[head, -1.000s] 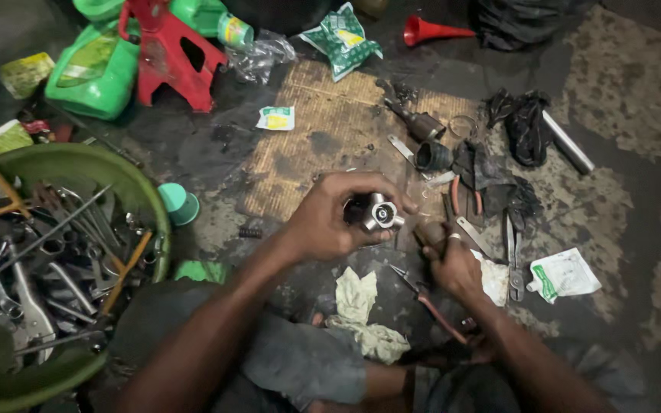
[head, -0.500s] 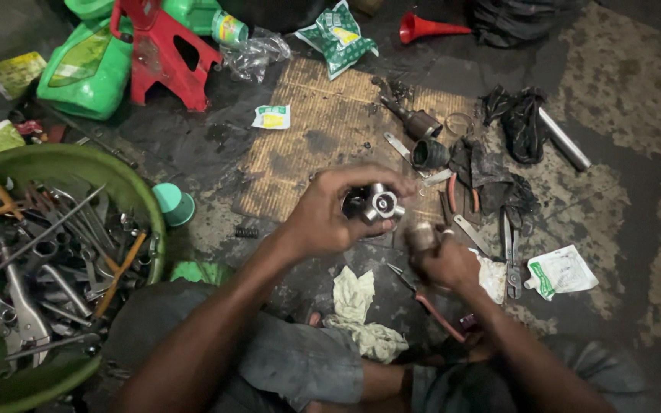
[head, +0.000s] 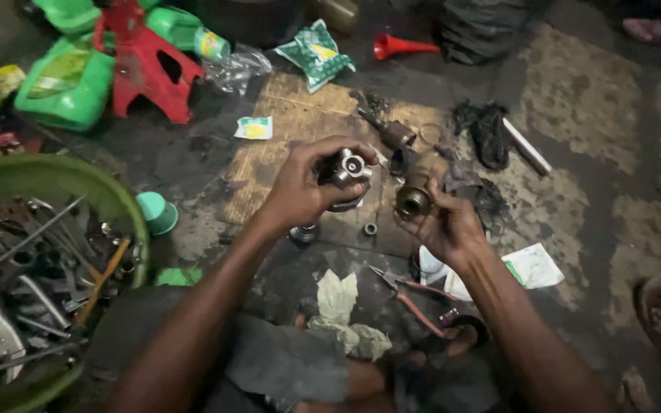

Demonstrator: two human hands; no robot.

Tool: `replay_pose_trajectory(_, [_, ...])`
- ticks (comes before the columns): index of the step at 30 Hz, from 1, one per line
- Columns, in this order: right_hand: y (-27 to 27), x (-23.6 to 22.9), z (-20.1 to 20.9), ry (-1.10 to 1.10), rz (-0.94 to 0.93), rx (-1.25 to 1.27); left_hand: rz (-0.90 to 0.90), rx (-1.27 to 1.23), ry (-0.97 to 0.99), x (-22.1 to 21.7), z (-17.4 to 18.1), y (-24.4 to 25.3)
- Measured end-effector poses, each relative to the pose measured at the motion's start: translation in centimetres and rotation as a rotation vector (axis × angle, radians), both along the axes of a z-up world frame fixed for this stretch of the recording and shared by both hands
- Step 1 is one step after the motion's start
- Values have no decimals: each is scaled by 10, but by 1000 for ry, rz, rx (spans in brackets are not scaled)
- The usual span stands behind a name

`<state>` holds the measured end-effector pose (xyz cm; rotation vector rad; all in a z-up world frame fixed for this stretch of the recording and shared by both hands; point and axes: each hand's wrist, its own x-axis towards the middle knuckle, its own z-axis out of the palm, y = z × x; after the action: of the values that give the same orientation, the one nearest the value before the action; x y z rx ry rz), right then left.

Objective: The person applies grease to a mechanical shaft, inserts a metal ring, and uses a cylindrical tool and hammer to press-fit the ring onto the shaft. The person then hammers the shaft directly to seat the ring further.

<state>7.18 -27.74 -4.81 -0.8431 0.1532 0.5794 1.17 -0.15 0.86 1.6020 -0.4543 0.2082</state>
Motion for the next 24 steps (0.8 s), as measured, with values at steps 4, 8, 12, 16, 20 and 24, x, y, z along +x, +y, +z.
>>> replay_pose_trajectory(4, [31, -9, 54, -494, -36, -108, 1, -61, -45, 2, 2, 4])
replay_pose_trajectory(8, [52, -13, 129, -902, -84, -340, -21, -81, -106, 4, -2, 6])
replay_pose_trajectory(12, [77, -23, 157, -1198, -104, -501, 41, -39, -45, 8, -7, 5])
replay_pose_trajectory(16, [106, -36, 143, -1359, -45, -865, 10, -118, 26, 8, -10, 9])
replay_pose_trajectory(20, [103, -35, 148, -1445, -98, -903, 21, -105, 26, 7, -10, 11])
replay_pose_trajectory(24, [95, -30, 154, -1307, -223, -794, 31, -114, -71, 8, -8, 15])
